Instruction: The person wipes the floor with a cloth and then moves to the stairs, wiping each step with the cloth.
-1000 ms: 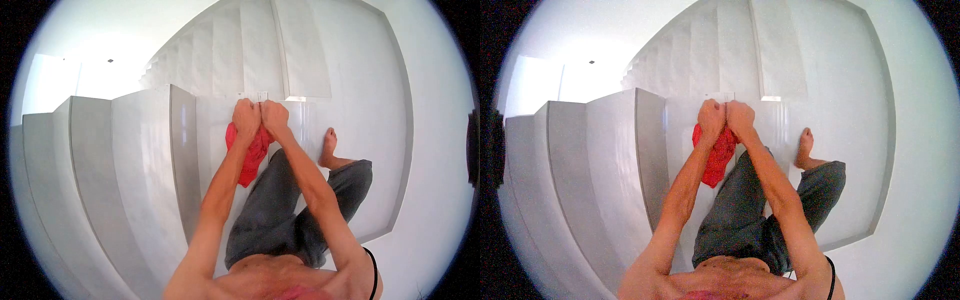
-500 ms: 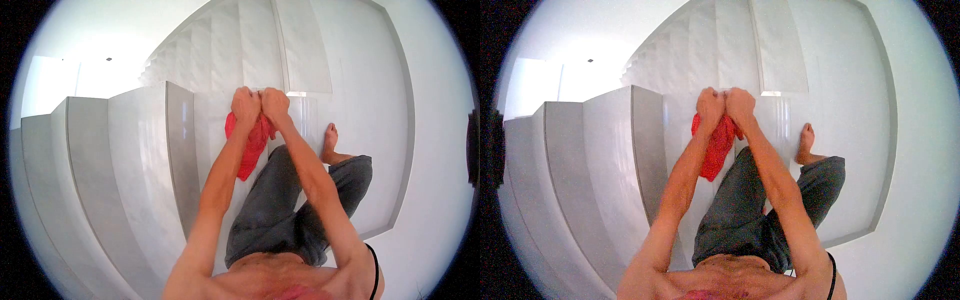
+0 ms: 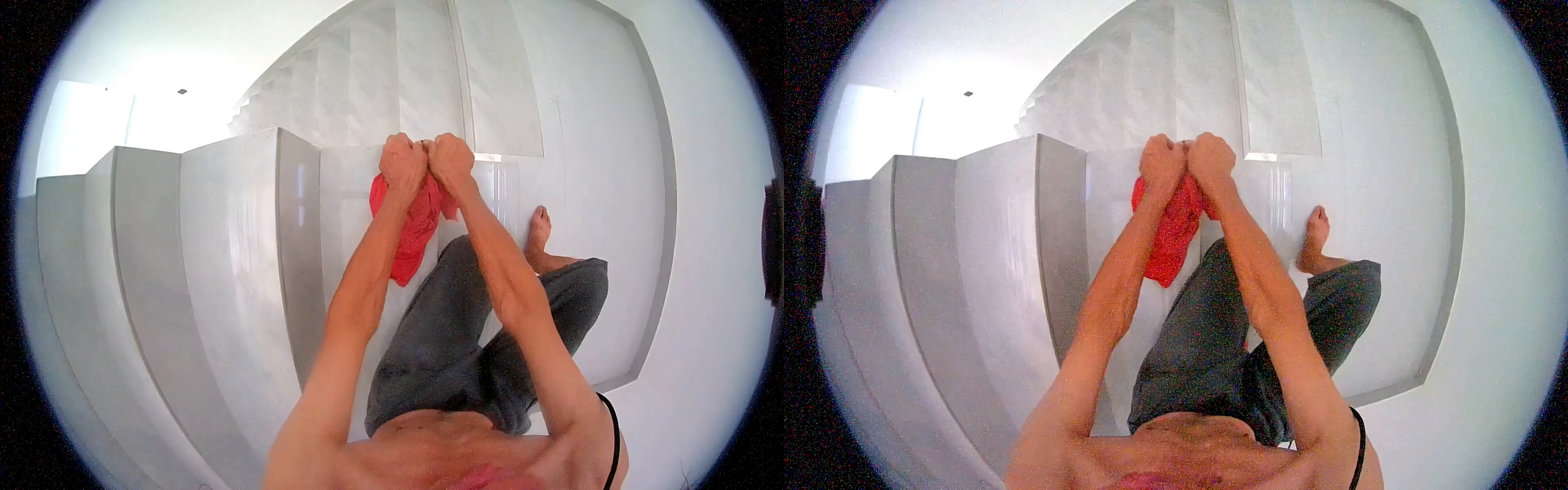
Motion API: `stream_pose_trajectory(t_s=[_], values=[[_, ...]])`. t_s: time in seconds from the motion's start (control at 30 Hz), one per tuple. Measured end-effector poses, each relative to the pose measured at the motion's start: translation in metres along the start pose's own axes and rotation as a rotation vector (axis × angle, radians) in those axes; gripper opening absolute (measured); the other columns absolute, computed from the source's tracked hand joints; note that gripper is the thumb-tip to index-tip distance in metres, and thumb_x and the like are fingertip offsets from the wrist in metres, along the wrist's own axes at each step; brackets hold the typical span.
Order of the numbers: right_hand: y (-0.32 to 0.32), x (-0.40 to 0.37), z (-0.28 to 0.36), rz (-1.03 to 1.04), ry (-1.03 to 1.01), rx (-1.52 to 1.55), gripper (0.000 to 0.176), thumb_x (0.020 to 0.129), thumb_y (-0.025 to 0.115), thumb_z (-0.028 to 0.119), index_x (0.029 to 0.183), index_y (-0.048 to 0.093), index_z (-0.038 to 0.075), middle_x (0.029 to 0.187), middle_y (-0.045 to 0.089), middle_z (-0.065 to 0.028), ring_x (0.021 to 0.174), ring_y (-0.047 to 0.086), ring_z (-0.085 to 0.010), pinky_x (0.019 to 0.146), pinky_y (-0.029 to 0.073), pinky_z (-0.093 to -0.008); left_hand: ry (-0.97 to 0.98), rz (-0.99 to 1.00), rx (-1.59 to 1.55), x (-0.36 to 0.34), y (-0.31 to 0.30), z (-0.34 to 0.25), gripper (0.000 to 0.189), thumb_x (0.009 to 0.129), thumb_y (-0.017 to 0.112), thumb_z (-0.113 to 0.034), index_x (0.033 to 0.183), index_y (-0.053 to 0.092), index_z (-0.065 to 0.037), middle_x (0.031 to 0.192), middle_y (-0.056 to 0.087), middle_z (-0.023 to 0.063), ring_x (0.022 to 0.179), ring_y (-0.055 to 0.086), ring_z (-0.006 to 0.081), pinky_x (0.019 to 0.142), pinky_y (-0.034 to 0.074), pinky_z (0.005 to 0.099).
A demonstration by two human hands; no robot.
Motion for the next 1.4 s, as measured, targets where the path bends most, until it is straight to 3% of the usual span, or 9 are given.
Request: stream_pose_trajectory(t_s=[0.2, 0.33, 0.47, 0.7, 0.87, 1.07, 1.27, 1.4], values=[[0.003, -0.032, -0.010, -0.049, -0.074, 0.009, 0.043, 0.095, 0.059, 0.038, 0.078, 0.074, 0.001, 0.084, 0.070, -0.0257, 0.083, 0.069, -0.0453, 0.076, 0.055, -0.0544, 0.029, 0.021, -0.007, -0.034, -0.004, -0.001, 0.024, 0.091, 0.064, -0.023, 0.085, 0.064, 0.000, 0.095, 0.063, 0.0221, 0.091, 0.062, 0.0427, 0.081, 0.050, 0.0541], [0.004, -0.005, -0.008, -0.066, -0.017, 0.013, 0.046, 0.095, 0.061, 0.041, 0.076, 0.074, 0.002, 0.084, 0.071, -0.0249, 0.083, 0.070, -0.0445, 0.075, 0.055, -0.0542, -0.015, -0.004, -0.044, -0.004, 0.000, -0.007, 0.020, 0.089, 0.064, -0.020, 0.085, 0.064, -0.001, 0.096, 0.063, 0.0219, 0.091, 0.063, 0.0418, 0.080, 0.051, 0.0542], [0.001, -0.002, -0.002, -0.076, -0.132, -0.041, 0.044, 0.095, 0.060, 0.041, 0.079, 0.071, 0.002, 0.082, 0.070, -0.0243, 0.081, 0.069, -0.0440, 0.074, 0.054, -0.0538, -0.007, -0.037, 0.013, -0.003, 0.000, -0.004, 0.020, 0.090, 0.065, -0.021, 0.084, 0.063, -0.002, 0.096, 0.064, 0.0193, 0.091, 0.063, 0.0414, 0.080, 0.050, 0.0535], [0.014, -0.063, 0.015, 0.015, -0.189, -0.013, 0.032, 0.097, 0.057, 0.032, 0.088, 0.066, 0.002, 0.081, 0.070, -0.0245, 0.079, 0.069, -0.0438, 0.073, 0.054, -0.0542, 0.028, -0.038, -0.102, -0.062, -0.030, 0.034, 0.021, 0.088, 0.070, -0.022, 0.081, 0.063, -0.003, 0.093, 0.063, 0.0182, 0.092, 0.061, 0.0397, 0.079, 0.049, 0.0503], [0.023, -0.052, 0.025, 0.124, -0.222, -0.138, 0.027, 0.096, 0.057, 0.028, 0.093, 0.067, 0.004, 0.083, 0.071, -0.0222, 0.082, 0.071, -0.0417, 0.074, 0.055, -0.0538, 0.020, -0.015, -0.112, -0.052, -0.031, 0.037, 0.019, 0.088, 0.070, -0.019, 0.081, 0.064, -0.002, 0.090, 0.061, 0.0172, 0.091, 0.060, 0.0389, 0.077, 0.048, 0.0512], [0.020, -0.030, 0.045, -0.057, -0.303, -0.023, 0.026, 0.093, 0.060, 0.025, 0.085, 0.067, 0.002, 0.079, 0.069, -0.0234, 0.078, 0.069, -0.0437, 0.072, 0.054, -0.0542, 0.018, -0.153, -0.123, -0.026, -0.039, 0.039, 0.018, 0.088, 0.068, -0.018, 0.082, 0.064, -0.001, 0.091, 0.061, 0.0171, 0.091, 0.060, 0.0388, 0.078, 0.048, 0.0514], [0.031, 0.003, 0.063, 0.014, -0.188, -0.096, 0.030, 0.096, 0.059, 0.031, 0.089, 0.070, 0.004, 0.090, 0.072, -0.0230, 0.087, 0.071, -0.0421, 0.077, 0.055, -0.0546, -0.071, -0.140, -0.096, 0.016, -0.041, 0.051, 0.027, 0.084, 0.073, -0.027, 0.084, 0.068, -0.001, 0.095, 0.066, 0.0212, 0.090, 0.064, 0.0417, 0.081, 0.051, 0.0508], [0.023, -0.012, 0.066, 0.046, -0.161, -0.091, 0.031, 0.095, 0.061, 0.032, 0.088, 0.070, 0.003, 0.092, 0.073, -0.0225, 0.090, 0.071, -0.0417, 0.078, 0.056, -0.0539, -0.089, -0.081, -0.091, 0.003, -0.046, 0.045, 0.019, 0.087, 0.070, -0.017, 0.081, 0.065, 0.000, 0.093, 0.064, 0.0199, 0.091, 0.062, 0.0404, 0.079, 0.050, 0.0511]])
Point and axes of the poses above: each hand's wrist, its own x-axis towards the middle knuckle, its own y-axis out of the palm, z = x × y, the point moved 5 cm from there along x, towards the middle knuckle
